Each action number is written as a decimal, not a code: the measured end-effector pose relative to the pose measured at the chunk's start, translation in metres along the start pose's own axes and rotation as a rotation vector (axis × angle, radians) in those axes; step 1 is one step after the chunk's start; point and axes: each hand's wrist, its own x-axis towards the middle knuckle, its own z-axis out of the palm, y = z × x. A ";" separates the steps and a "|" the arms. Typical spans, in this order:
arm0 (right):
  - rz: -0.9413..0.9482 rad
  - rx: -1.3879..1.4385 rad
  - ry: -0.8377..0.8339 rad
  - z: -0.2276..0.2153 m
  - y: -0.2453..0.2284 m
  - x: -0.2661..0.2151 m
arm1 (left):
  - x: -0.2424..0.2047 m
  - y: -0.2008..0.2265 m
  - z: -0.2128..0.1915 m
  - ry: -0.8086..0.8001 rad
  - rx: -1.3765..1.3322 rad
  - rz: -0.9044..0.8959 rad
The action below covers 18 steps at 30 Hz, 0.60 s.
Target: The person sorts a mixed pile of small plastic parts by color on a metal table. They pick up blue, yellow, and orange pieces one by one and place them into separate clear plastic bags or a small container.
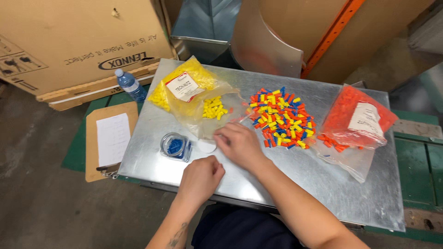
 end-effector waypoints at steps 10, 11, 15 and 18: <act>0.445 -0.255 0.015 -0.086 0.068 -0.110 | 0.110 0.075 0.019 -0.070 0.057 0.247; 0.466 -0.264 0.027 -0.089 0.068 -0.121 | 0.114 0.085 0.013 -0.042 0.066 0.236; 0.499 -0.246 0.067 -0.100 0.064 -0.157 | 0.162 0.077 0.045 0.088 0.282 0.226; 0.571 -0.226 0.050 -0.107 0.054 -0.168 | 0.188 0.056 0.082 0.079 0.264 0.207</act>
